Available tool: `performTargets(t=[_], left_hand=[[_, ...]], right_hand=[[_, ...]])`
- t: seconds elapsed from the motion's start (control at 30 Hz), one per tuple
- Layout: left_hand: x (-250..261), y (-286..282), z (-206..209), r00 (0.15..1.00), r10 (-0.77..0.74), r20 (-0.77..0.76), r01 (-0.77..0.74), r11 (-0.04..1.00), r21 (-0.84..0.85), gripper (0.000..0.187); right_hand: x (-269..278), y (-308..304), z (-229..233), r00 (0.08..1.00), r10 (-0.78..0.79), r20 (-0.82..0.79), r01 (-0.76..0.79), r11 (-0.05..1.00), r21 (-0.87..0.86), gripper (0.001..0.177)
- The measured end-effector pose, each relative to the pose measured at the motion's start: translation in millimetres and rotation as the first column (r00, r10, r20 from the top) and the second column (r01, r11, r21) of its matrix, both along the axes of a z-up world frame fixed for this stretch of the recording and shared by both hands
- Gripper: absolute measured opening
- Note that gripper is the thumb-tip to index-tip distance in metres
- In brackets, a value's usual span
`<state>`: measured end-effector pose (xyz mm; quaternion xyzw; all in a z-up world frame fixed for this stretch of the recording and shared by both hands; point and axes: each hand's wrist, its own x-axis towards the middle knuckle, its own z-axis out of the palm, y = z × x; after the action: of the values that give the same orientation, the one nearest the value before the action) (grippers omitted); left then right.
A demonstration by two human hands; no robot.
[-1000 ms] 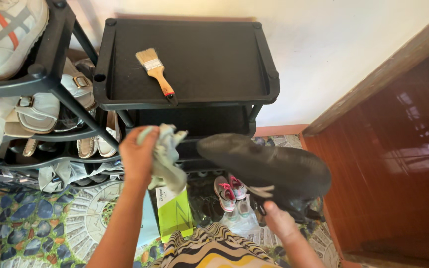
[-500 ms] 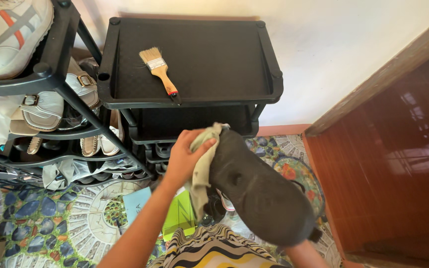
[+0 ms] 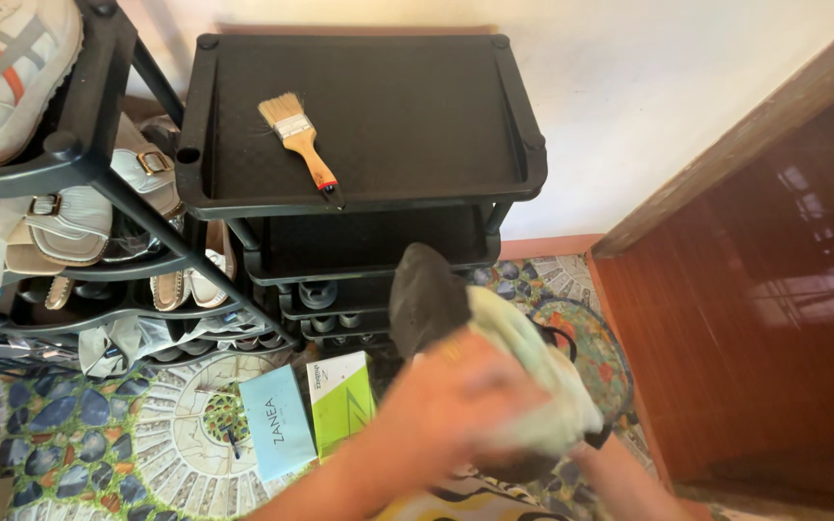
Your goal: The person cleans a black sneaker and a grey sneaker with pink laces using a brush and a cloth. They wipe the black sneaker with a cloth, brush it, and then repeat the process on the grey sneaker, focusing on the sole and upper surfaces.
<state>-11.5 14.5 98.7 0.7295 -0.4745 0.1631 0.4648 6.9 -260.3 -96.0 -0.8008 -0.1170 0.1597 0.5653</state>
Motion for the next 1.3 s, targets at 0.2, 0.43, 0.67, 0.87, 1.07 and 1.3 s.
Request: performTargets(t=[0.2,0.43,0.67,0.87,1.07,1.3], left_hand=[[130,58,-39,0.769,0.632,-0.100,-0.636,0.772,-0.012,0.040],[232,70,-30,0.643,0.384,-0.662,-0.695,0.656,-0.294,0.048],[286,76,-37,0.393,0.901,-0.184,-0.849,0.432,0.305,0.079],[296,105,-68,0.240,0.941,-0.238,-0.788,0.332,0.518,0.088],[212,130,9,0.681,0.407,-0.608,-0.565,0.821,-0.082,0.052],[93,179,73,0.745,0.430,-0.509,0.048,0.727,0.685,0.049]], right_hand=[[10,-6,9,0.999,0.027,-0.024,-0.027,1.000,-0.008,0.051],[20,-6,4,0.999,-0.038,-0.018,0.038,0.999,0.030,0.051],[-1,-25,-13,0.977,-0.207,-0.057,0.211,0.974,0.082,0.051],[4,-23,-15,0.960,-0.275,-0.052,0.280,0.952,0.127,0.051],[36,1,-5,0.964,-0.266,0.010,0.261,0.953,0.154,0.051],[49,27,4,0.976,-0.213,0.051,0.202,0.966,0.163,0.051]])
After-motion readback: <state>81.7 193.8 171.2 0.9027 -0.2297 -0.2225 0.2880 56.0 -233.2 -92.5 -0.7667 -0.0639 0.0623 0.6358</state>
